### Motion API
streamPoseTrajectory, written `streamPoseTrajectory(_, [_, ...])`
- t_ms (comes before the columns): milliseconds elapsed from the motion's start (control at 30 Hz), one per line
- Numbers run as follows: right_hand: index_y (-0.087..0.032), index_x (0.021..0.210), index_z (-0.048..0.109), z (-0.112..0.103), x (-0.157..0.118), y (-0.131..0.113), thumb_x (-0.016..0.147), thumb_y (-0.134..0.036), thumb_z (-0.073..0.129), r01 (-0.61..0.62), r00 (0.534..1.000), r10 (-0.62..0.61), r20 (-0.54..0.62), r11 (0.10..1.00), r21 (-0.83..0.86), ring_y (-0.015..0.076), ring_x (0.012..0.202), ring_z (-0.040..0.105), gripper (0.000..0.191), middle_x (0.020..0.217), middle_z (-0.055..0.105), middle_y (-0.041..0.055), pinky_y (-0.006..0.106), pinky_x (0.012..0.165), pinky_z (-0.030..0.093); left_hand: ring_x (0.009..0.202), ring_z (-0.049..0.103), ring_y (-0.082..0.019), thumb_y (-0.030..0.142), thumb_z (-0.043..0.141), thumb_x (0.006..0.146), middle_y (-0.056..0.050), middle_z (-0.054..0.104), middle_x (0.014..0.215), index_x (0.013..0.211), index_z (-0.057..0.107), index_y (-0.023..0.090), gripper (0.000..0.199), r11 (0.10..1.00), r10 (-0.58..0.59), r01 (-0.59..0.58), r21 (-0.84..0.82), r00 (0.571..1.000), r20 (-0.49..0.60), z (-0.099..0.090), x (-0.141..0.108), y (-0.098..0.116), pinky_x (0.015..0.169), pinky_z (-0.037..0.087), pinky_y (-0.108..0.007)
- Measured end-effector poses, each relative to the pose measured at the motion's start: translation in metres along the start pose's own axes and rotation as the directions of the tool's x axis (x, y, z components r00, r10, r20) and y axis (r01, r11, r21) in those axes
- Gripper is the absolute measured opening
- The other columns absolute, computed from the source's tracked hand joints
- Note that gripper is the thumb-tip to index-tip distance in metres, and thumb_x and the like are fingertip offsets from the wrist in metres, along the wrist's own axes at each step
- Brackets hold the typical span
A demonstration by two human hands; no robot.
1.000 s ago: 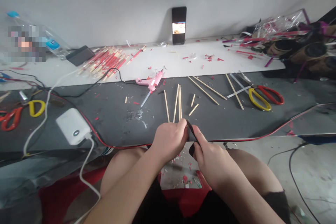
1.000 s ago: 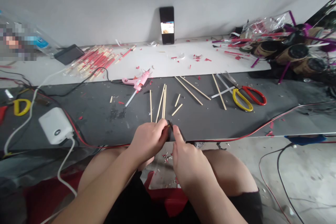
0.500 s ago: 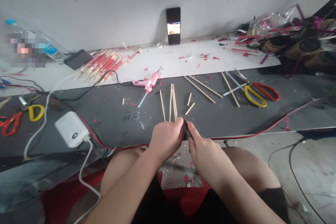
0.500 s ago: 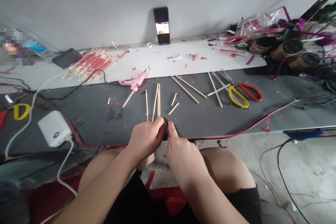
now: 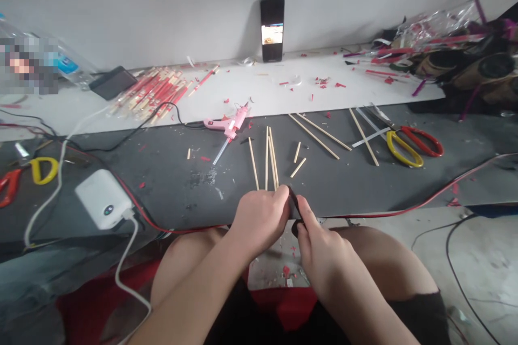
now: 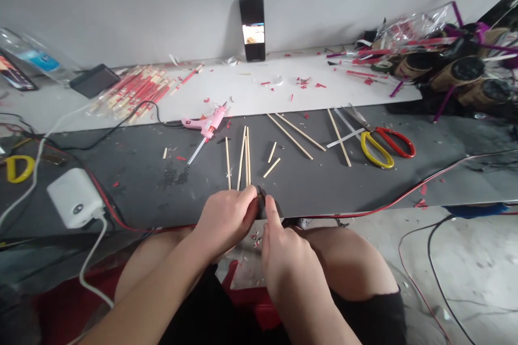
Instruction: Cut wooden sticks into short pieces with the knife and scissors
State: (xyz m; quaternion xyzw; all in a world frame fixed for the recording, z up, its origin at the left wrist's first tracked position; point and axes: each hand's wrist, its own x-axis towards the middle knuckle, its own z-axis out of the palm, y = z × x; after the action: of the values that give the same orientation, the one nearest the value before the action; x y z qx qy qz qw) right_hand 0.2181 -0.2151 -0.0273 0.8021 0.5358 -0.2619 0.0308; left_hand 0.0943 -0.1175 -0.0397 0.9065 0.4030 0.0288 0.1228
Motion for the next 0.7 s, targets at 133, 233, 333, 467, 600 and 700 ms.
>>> streamPoseTrajectory(133, [-0.027, 0.164, 0.032, -0.011, 0.006, -0.004, 0.105, -0.027, 0.039, 0.011, 0.999, -0.012, 0.031, 1.000, 0.025, 0.0258, 0.067, 0.074, 0.060, 0.075, 0.075, 0.0062, 0.029, 0.056, 0.043, 0.053, 0.057, -0.017, 0.023, 0.044, 0.099, 0.000, 0.063, 0.062, 0.089, 0.054, 0.020, 0.014, 1.000, -0.028, 0.028, -0.011, 1.000, -0.005, -0.002, 0.001, 0.000, 0.051, 0.017, -0.033])
streamPoseTrajectory(233, [-0.026, 0.165, 0.028, -0.016, 0.011, -0.006, 0.104, -0.026, 0.040, 0.030, 0.996, -0.035, 0.084, 0.998, 0.056, 0.0258, 0.069, 0.074, 0.062, 0.078, 0.075, 0.0067, 0.029, 0.058, 0.042, 0.054, 0.059, -0.017, 0.023, 0.045, 0.097, 0.001, 0.064, 0.063, 0.092, 0.054, 0.021, 0.010, 0.998, -0.059, 0.059, -0.018, 0.998, 0.002, -0.003, 0.001, 0.000, 0.050, 0.016, -0.033])
streamPoseTrajectory(333, [-0.026, 0.166, 0.028, -0.011, 0.010, -0.004, 0.104, -0.028, 0.041, 0.027, 0.996, -0.029, 0.083, 0.999, 0.028, 0.0267, 0.068, 0.075, 0.063, 0.076, 0.075, 0.0071, 0.029, 0.056, 0.040, 0.055, 0.059, -0.017, 0.021, 0.045, 0.097, 0.001, 0.065, 0.065, 0.090, 0.054, 0.021, 0.011, 0.998, -0.060, 0.060, -0.024, 0.998, 0.011, -0.004, 0.001, 0.001, 0.050, 0.017, -0.033])
streamPoseTrajectory(467, [-0.028, 0.165, 0.029, 0.001, 0.003, -0.002, 0.105, -0.031, 0.040, 0.000, 0.999, 0.000, 0.047, 1.000, -0.007, 0.0264, 0.065, 0.074, 0.062, 0.075, 0.075, 0.0067, 0.029, 0.053, 0.038, 0.057, 0.060, -0.016, 0.021, 0.048, 0.097, 0.001, 0.066, 0.068, 0.087, 0.055, 0.022, 0.012, 0.999, -0.035, 0.036, -0.029, 0.999, 0.027, -0.004, 0.000, 0.001, 0.051, 0.019, -0.032])
streamPoseTrajectory(600, [-0.027, 0.166, 0.028, 0.000, 0.004, -0.005, 0.105, -0.029, 0.040, -0.009, 0.999, 0.008, 0.044, 1.000, 0.018, 0.0256, 0.066, 0.074, 0.062, 0.077, 0.075, 0.0069, 0.028, 0.054, 0.038, 0.055, 0.059, -0.017, 0.023, 0.043, 0.100, 0.000, 0.066, 0.067, 0.090, 0.055, 0.021, 0.015, 1.000, -0.015, 0.016, -0.024, 0.999, 0.030, -0.003, 0.000, -0.002, 0.051, 0.017, -0.033])
streamPoseTrajectory(700, [-0.026, 0.165, 0.028, -0.011, 0.010, -0.009, 0.105, -0.028, 0.040, -0.011, 0.997, 0.009, 0.083, 1.000, 0.027, 0.0266, 0.069, 0.074, 0.062, 0.077, 0.075, 0.0079, 0.028, 0.057, 0.040, 0.055, 0.060, -0.018, 0.023, 0.042, 0.099, -0.001, 0.066, 0.066, 0.093, 0.054, 0.020, 0.014, 0.999, -0.017, 0.018, -0.028, 1.000, 0.013, -0.001, 0.001, -0.004, 0.050, 0.016, -0.033])
